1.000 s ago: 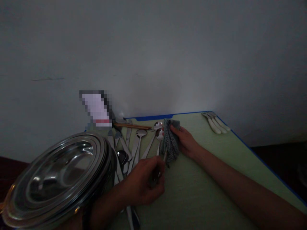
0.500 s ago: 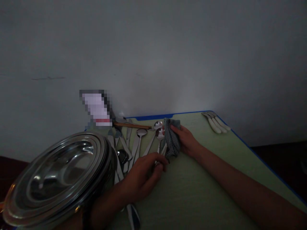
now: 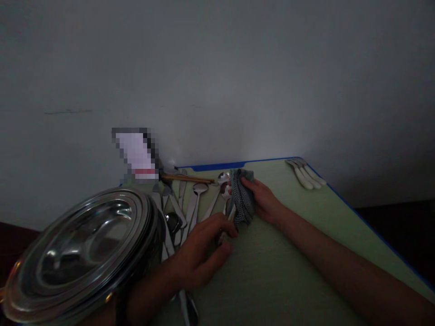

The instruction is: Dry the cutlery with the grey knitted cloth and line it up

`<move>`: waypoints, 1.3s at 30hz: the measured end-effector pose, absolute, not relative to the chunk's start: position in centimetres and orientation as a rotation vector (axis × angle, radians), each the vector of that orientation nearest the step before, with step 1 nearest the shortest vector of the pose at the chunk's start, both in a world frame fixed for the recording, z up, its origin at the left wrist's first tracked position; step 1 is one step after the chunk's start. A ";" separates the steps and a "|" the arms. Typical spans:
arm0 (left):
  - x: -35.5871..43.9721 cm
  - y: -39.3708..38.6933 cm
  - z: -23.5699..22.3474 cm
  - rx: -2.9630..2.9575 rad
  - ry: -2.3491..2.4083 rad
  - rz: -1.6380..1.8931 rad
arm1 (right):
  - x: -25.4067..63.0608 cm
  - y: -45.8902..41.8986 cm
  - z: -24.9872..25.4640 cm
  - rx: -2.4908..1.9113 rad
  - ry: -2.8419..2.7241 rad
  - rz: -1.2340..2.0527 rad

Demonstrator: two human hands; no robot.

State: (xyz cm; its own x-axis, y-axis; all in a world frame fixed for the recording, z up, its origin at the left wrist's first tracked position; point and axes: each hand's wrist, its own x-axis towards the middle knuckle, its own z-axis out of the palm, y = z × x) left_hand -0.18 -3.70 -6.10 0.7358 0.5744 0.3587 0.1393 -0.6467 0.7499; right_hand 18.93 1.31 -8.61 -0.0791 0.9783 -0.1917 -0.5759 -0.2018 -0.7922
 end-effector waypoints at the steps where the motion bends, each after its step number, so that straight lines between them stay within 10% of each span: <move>1: -0.2 -3.7 -6.1 2.203 0.531 0.759 | 18.9 1.3 -8.6 -0.865 -0.636 1.604; 39: -0.1 -3.8 -6.7 2.241 0.713 0.688 | 19.5 1.1 -9.0 -0.851 -0.743 1.626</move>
State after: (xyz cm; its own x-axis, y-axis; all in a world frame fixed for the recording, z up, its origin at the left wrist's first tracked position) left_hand -0.12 -3.80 -6.67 0.7106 0.6501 0.2692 0.2919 -0.6205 0.7278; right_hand 19.52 1.11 -8.96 -0.1397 0.9789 -0.1493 -0.5278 -0.2012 -0.8252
